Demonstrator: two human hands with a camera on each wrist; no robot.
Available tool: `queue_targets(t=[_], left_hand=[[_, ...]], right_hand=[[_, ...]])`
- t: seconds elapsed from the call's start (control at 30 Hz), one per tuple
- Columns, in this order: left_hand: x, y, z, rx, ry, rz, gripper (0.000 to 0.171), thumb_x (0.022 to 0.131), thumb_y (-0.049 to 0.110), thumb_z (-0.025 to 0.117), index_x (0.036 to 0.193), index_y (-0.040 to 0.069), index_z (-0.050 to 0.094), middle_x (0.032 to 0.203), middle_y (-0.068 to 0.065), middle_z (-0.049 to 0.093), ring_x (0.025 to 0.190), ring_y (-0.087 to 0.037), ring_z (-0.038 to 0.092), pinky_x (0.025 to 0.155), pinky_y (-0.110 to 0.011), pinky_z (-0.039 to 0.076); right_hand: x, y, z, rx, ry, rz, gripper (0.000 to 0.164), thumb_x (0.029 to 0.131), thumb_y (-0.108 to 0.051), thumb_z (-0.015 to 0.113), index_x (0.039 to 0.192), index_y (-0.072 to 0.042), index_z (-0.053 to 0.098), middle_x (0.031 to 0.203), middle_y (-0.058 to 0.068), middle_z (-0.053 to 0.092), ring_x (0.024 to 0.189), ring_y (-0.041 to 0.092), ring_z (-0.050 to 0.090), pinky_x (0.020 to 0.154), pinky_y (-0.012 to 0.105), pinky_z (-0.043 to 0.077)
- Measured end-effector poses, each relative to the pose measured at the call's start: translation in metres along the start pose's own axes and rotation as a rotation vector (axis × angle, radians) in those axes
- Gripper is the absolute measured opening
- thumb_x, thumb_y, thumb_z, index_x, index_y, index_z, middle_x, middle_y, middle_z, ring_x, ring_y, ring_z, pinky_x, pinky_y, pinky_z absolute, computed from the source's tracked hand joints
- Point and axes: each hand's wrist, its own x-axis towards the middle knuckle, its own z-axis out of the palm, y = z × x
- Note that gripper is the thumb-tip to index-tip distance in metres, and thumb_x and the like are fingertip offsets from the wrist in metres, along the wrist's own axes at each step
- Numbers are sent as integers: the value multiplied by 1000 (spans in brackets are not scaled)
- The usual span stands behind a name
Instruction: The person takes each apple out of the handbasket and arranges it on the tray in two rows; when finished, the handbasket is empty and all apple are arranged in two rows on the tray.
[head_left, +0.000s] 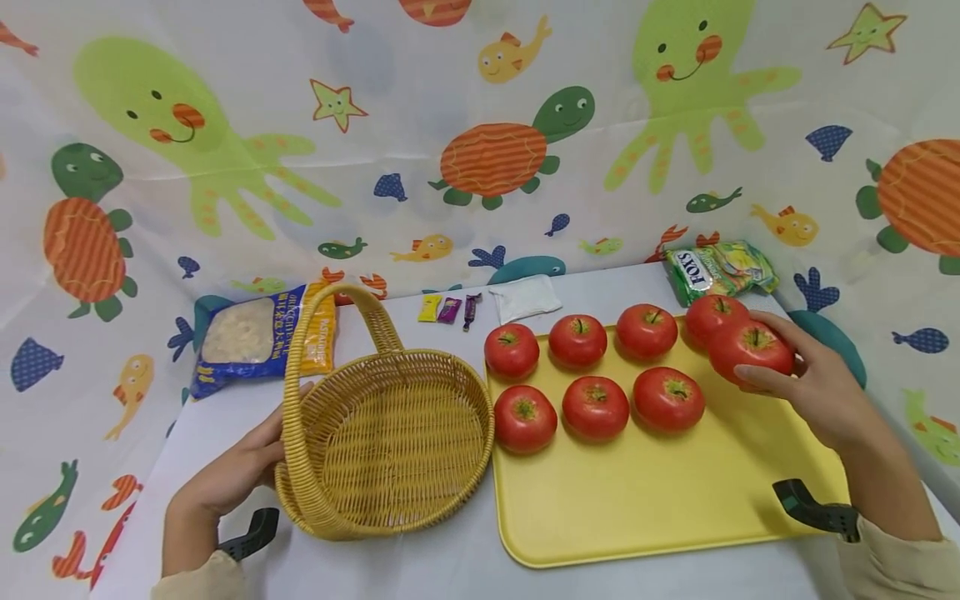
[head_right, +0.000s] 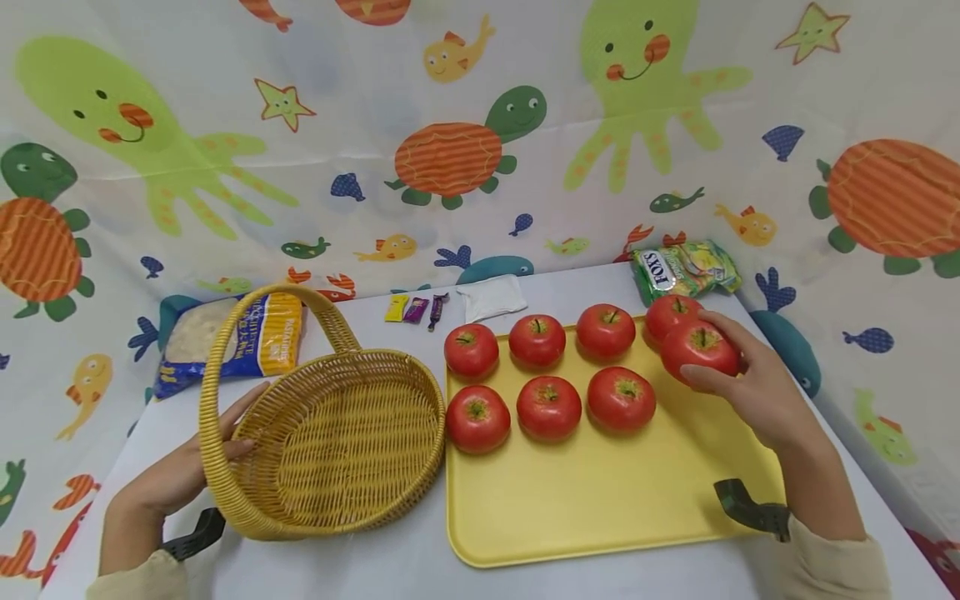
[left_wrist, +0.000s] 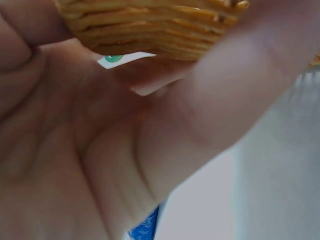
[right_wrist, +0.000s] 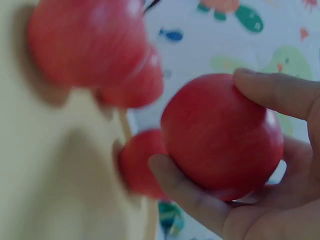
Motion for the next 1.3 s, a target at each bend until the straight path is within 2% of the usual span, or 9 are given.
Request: queue_targets(t=[0.07, 0.23, 0.4, 0.47, 0.8, 0.97, 1.07, 1.2, 1.3], left_hand=[[0, 0, 0, 4, 5, -3, 70, 111, 21, 40, 165, 35, -3, 160, -34, 13, 104, -34, 66, 73, -57, 59], [0, 1, -1, 15, 26, -22, 72, 110, 19, 41, 165, 36, -2, 161, -32, 13, 101, -34, 66, 73, -55, 59], [-1, 2, -1, 9, 20, -19, 71, 111, 20, 40, 165, 35, -4, 160, -34, 13, 101, -36, 67, 74, -56, 59], [-1, 2, -1, 11, 16, -17, 70, 111, 22, 40, 165, 35, -4, 160, -35, 13, 103, -35, 67, 74, -56, 59], [1, 0, 0, 19, 24, -30, 70, 111, 23, 41, 165, 36, -2, 159, -34, 16, 99, -34, 67, 72, -55, 59], [1, 1, -1, 28, 36, -47, 72, 110, 21, 42, 164, 35, -4, 161, -32, 14, 99, -34, 67, 73, -54, 59], [0, 2, 0, 38, 41, -50, 73, 110, 20, 42, 164, 34, -6, 162, -32, 12, 98, -34, 67, 74, -53, 59], [0, 2, 0, 34, 31, -35, 72, 110, 21, 42, 165, 34, -5, 161, -32, 13, 99, -33, 67, 74, -54, 59], [0, 2, 0, 24, 18, -23, 72, 111, 22, 41, 165, 34, -4, 160, -34, 14, 100, -33, 67, 73, -55, 59]], right_hand=[[-1, 9, -2, -17, -9, 32, 71, 100, -25, 68, 161, -24, 32, 143, 12, 33, 110, 19, 40, 72, 19, 56], [-1, 25, -2, -80, -47, 96, 78, 100, -31, 68, 163, -14, 25, 151, 30, 28, 122, 44, 35, 72, 13, 49], [0, 33, 2, -140, -69, 100, 81, 99, -30, 68, 162, -7, 22, 152, 35, 27, 129, 57, 29, 81, 27, 47], [1, 35, 4, -147, -74, 91, 80, 99, -28, 68, 161, -6, 23, 151, 35, 28, 130, 57, 29, 82, 29, 45], [-1, 36, 1, -175, -73, 100, 80, 98, -25, 70, 161, -4, 24, 150, 37, 29, 127, 59, 31, 76, 21, 44], [-1, 36, -1, -150, -99, 114, 82, 98, -25, 69, 161, -4, 21, 152, 37, 26, 128, 59, 30, 83, 33, 46], [-2, 37, -1, -142, -106, 110, 82, 98, -25, 70, 161, -4, 21, 152, 36, 26, 128, 58, 31, 84, 32, 46], [-4, 38, -1, -140, -105, 82, 80, 97, -22, 71, 159, -3, 24, 150, 35, 29, 127, 57, 33, 77, 16, 43], [-4, 39, -1, -130, -107, 65, 79, 97, -20, 72, 158, -2, 25, 149, 36, 30, 126, 57, 34, 74, 10, 41]])
